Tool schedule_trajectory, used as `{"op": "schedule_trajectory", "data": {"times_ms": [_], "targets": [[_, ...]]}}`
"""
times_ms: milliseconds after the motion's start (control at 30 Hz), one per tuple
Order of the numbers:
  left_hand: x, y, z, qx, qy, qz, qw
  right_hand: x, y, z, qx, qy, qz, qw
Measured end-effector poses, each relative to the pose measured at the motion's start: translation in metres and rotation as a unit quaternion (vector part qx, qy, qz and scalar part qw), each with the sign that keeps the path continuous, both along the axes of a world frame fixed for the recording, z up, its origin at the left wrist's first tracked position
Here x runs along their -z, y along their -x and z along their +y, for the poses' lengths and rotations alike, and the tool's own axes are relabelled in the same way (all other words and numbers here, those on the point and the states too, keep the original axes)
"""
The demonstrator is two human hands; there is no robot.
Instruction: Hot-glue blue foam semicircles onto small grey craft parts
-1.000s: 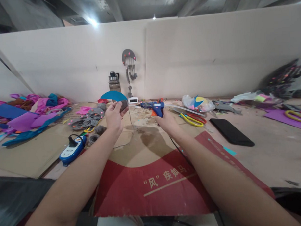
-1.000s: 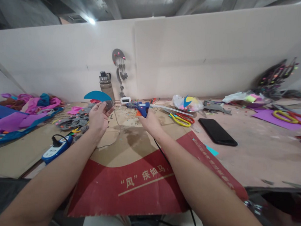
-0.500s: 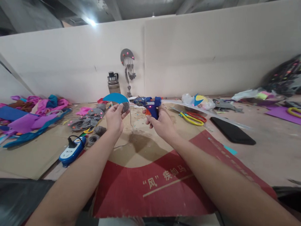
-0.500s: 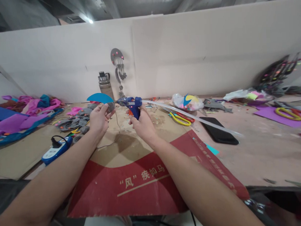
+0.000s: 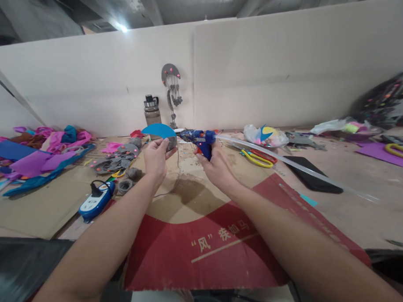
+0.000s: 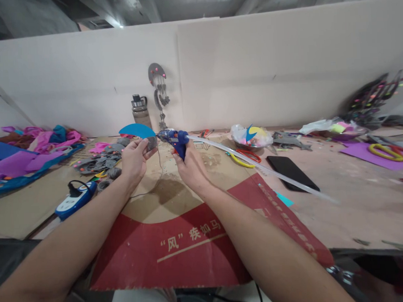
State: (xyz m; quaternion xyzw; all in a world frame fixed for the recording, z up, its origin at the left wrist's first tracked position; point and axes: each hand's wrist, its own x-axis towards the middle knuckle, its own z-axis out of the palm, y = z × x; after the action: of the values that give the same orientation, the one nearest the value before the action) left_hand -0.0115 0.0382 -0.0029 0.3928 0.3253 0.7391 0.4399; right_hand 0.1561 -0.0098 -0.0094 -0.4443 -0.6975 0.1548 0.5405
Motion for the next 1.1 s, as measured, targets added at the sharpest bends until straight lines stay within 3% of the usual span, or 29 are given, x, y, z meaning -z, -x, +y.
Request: {"op": "schedule_trajectory", "data": {"times_ms": [1100], "targets": [[-0.0009, -0.0019, -0.0025, 0.007, -0.031, 0.001, 0.999, -0.0034, -0.0003, -0.0040, 0.008, 0.018, -0.020, 1.000]]}}
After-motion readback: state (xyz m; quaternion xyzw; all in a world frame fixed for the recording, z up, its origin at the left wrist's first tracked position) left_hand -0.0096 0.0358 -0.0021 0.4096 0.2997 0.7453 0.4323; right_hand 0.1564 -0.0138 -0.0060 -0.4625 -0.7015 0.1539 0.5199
